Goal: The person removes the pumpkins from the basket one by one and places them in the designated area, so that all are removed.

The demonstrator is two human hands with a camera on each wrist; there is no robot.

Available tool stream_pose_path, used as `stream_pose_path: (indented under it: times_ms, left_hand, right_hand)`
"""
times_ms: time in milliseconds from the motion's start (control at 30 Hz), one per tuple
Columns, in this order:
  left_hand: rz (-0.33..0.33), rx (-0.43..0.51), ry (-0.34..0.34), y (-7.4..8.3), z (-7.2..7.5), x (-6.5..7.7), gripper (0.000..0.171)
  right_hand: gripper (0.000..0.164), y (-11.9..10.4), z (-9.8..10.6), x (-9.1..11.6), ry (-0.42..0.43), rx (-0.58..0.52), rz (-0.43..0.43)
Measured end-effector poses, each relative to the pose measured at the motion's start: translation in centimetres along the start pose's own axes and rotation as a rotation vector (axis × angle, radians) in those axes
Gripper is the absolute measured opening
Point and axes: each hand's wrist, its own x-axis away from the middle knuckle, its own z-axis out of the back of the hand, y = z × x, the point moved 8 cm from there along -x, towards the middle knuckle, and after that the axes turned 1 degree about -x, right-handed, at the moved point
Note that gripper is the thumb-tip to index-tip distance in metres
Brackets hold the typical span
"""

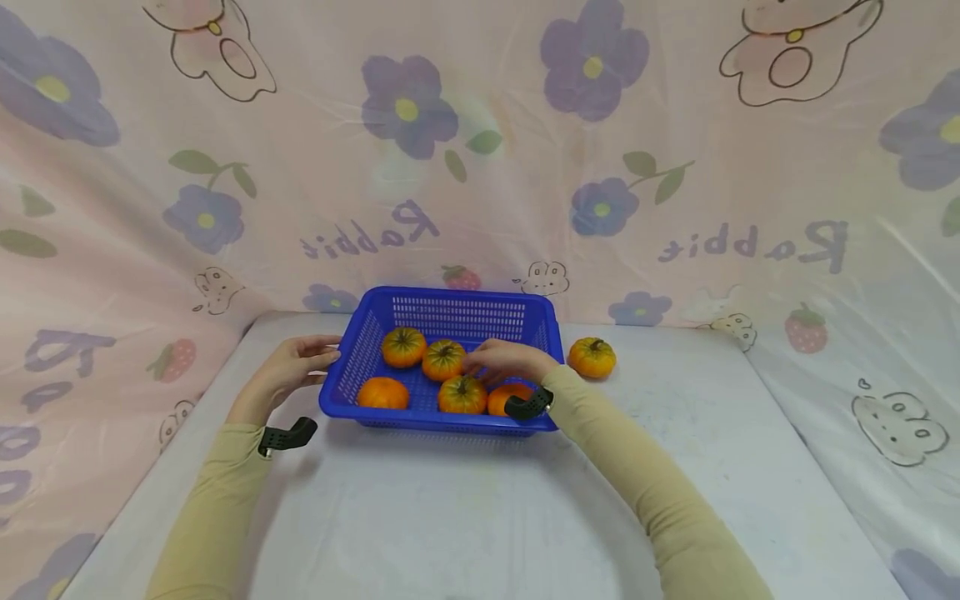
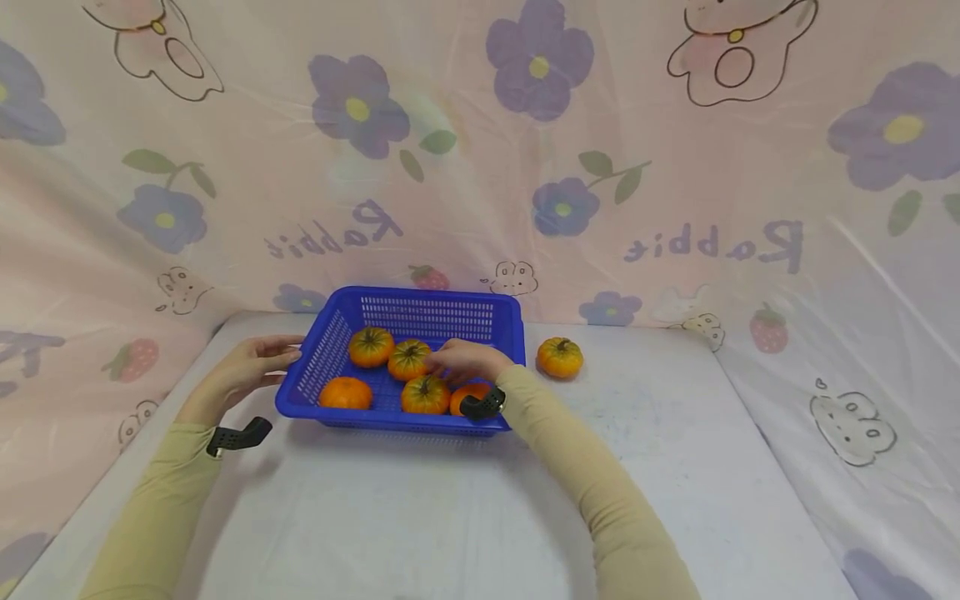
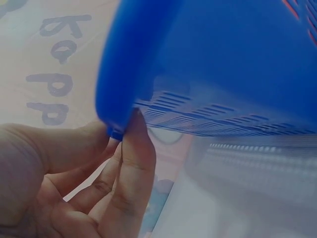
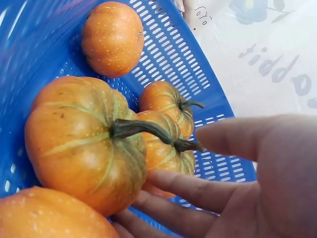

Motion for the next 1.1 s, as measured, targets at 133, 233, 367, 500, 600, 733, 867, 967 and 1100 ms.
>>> stream_pose_path:
  times_ms: [133, 233, 367, 500, 600, 733, 867, 967, 1100]
  left_hand:
    - [0.001, 0.004, 0.006, 0.2, 0.1, 0.2, 0.053]
    - [-0.002, 0.009, 0.010, 0.2, 0.0, 0.3, 0.052]
    - [-0.005, 0.009, 0.010, 0.0, 0.0, 0.1, 0.052]
    - [-0.011, -0.002, 0.010, 0.1, 0.0, 0.1, 0.053]
    - [-0.011, -0.007, 0.012, 0.1, 0.1, 0.2, 0.054]
    - [-0.008, -0.002, 0.012, 0.1, 0.1, 0.2, 0.054]
    - [-0.006, -0.002, 0.016, 0.0, 0.1, 0.2, 0.054]
    - [-0.003, -0.003, 0.016, 0.0, 0.1, 0.2, 0.055]
    - [-0.007, -0.002, 0.011, 0.0, 0.1, 0.1, 0.055]
  right_hand:
    - [0.036, 0.3, -0.1, -0.1, 0.005, 0.014, -0.030]
    - [0.034, 0.5, -0.2, -0.1, -0.002, 0.000, -0.059]
    - [0.033, 0.9, -0.3, 0.0, -0.011, -0.012, -0.081]
    - [0.030, 0.8, -0.4, -0.3, -0.032, 0.005, -0.059]
    - [0.029, 0.7, -0.6, -0.4, -0.056, 0.008, -0.040]
    - [0.028, 0.4, -0.9, -0.4, -0.089, 0.027, -0.004]
    - [0.025, 0.2, -1.1, -0.3, -0.107, 0.026, 0.017]
    - [0.022, 0.2, -1.1, -0.2, -0.104, 0.032, 0.013]
    - [0.020, 0.3, -1.1, -0.3, -0.104, 0.055, 0.014]
